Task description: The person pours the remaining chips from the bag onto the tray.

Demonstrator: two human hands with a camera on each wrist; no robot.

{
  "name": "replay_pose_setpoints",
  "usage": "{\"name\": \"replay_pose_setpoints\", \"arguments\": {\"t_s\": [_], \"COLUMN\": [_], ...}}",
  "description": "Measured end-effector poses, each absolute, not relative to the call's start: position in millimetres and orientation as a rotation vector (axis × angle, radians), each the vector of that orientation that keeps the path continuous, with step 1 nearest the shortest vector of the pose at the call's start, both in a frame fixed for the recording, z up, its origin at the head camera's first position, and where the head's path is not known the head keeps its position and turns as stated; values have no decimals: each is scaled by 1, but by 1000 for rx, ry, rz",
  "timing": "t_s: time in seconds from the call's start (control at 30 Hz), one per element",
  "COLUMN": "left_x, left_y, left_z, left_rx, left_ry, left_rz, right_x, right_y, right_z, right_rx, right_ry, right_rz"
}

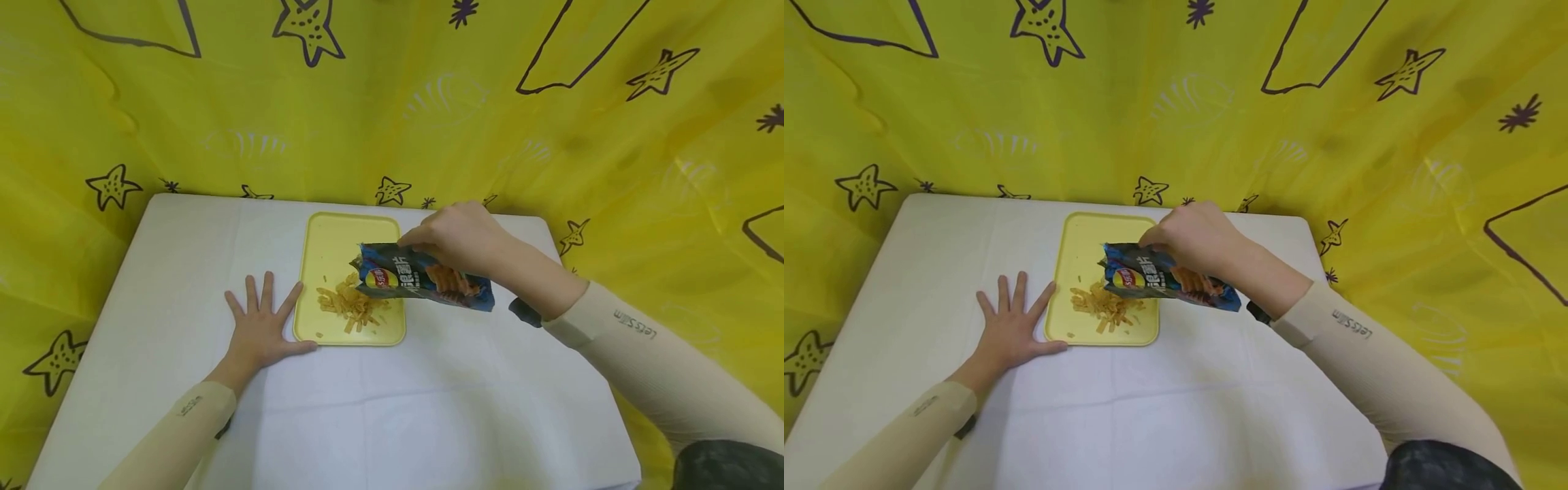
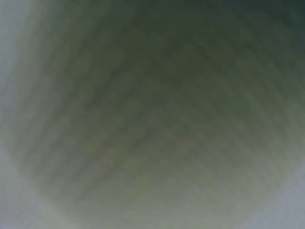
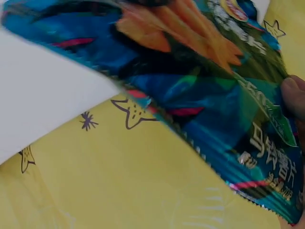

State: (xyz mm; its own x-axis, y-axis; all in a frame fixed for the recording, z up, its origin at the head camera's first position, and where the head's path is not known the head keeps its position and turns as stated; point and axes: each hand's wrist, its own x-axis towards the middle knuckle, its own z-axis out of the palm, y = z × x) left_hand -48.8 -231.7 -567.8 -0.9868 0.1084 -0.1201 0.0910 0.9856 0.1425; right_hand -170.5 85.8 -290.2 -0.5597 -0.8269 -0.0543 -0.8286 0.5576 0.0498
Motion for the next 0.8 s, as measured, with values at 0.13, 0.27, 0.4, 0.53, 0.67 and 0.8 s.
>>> {"name": "replay_pose_setpoints", "arguments": {"t_s": [0.13, 0.27, 0.4, 0.53, 0.67, 0.8], "left_x": [-49, -50, -51, -52, -52, -53], "left_y": [-232, -232, -232, -232, -233, -233], "left_z": [-567, -567, -567, -567, -567, -566], "left_rx": [154, 158, 157, 158, 166, 169], "left_ry": [2997, 2997, 3000, 3000, 3002, 2997], "left_rz": [201, 195, 196, 197, 190, 189], "right_x": [-170, -170, -170, -169, -168, -167], "right_y": [86, 87, 88, 88, 88, 87], "right_z": [-290, -289, -287, -286, -285, -286], "right_rx": [-1459, -1472, -1494, -1489, -1490, -1489], "right_ry": [2739, 2739, 2755, 2748, 2747, 2741], "right_rz": [95, 90, 76, 98, 132, 125]}}
